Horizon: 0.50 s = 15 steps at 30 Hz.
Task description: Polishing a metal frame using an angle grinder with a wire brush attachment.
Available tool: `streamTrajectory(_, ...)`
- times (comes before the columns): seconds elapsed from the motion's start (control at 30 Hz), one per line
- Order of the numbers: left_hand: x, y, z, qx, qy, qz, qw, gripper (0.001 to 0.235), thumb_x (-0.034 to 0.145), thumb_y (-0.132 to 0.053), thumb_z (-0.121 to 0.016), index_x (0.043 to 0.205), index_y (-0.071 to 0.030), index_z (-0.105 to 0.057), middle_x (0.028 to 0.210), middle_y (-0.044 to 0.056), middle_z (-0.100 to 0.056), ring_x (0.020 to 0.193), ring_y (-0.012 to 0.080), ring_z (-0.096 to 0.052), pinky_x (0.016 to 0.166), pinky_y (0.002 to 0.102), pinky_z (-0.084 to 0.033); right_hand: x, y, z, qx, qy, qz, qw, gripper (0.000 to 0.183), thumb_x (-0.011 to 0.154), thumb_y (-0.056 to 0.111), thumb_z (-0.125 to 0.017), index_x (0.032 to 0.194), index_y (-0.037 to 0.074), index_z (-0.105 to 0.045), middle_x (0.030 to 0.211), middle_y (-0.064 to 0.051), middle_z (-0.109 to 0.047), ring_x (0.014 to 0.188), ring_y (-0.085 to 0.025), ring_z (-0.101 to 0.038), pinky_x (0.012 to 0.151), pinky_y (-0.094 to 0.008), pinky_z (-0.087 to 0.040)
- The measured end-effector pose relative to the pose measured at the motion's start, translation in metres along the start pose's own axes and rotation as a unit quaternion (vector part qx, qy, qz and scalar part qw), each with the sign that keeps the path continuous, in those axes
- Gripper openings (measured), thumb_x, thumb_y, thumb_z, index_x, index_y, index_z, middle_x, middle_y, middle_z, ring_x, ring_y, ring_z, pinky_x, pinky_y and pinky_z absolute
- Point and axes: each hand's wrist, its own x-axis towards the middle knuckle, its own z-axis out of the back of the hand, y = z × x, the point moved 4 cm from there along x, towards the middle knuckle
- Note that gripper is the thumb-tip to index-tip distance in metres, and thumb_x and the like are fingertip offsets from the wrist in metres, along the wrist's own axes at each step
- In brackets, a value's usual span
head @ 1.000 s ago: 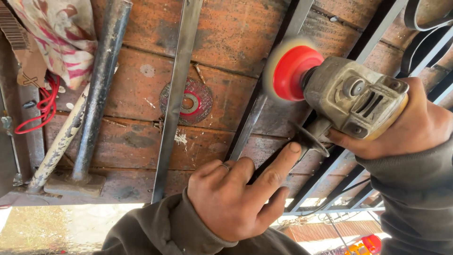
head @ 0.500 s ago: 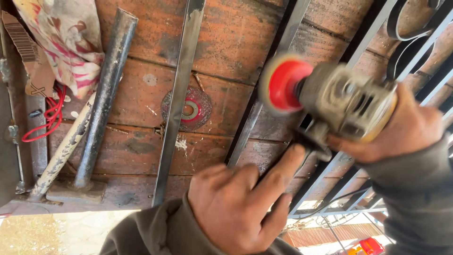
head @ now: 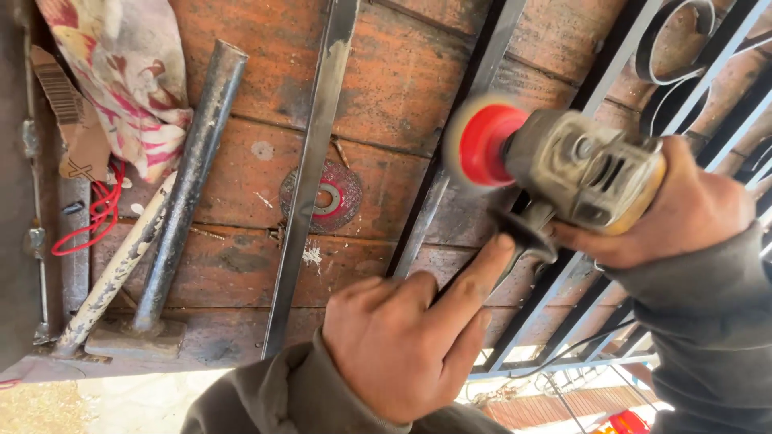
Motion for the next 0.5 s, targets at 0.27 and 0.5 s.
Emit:
streamTrajectory(0.27,0.004,-0.006,0.004,-0.019,0.000,-0.002,1.000,0.057,0.098,-0.029,-0.069,0.153,-0.021,-0.056,0.063,0.003,-0.049,0.046,0.0222,-0.050,0.049,0.042,-0.046,0.011,0.010,0.012,-0.032,0.007,-0.009,0.999,0.083,0.058,0.035,-0.101,0.107,-0.013,-0.055,0.091,-0.020,-0.077,0.061,-0.027,-0.071,0.061,-0.038,-0.059)
streamTrajectory(0.5,0.027,0.003,0.002,0.011,-0.001,-0.011,1.000,0.058,0.097,-0.027,-0.069,0.152,-0.017,-0.055,0.057,0.002,-0.049,0.042,0.0191,-0.048,0.046,0.040,-0.045,0.039,-0.008,0.004,0.420,-0.028,0.058,0.905,0.079,0.086,0.045,-0.086,0.122,-0.013,-0.047,0.124,-0.013,-0.069,0.114,-0.017,-0.072,0.096,-0.029,-0.061)
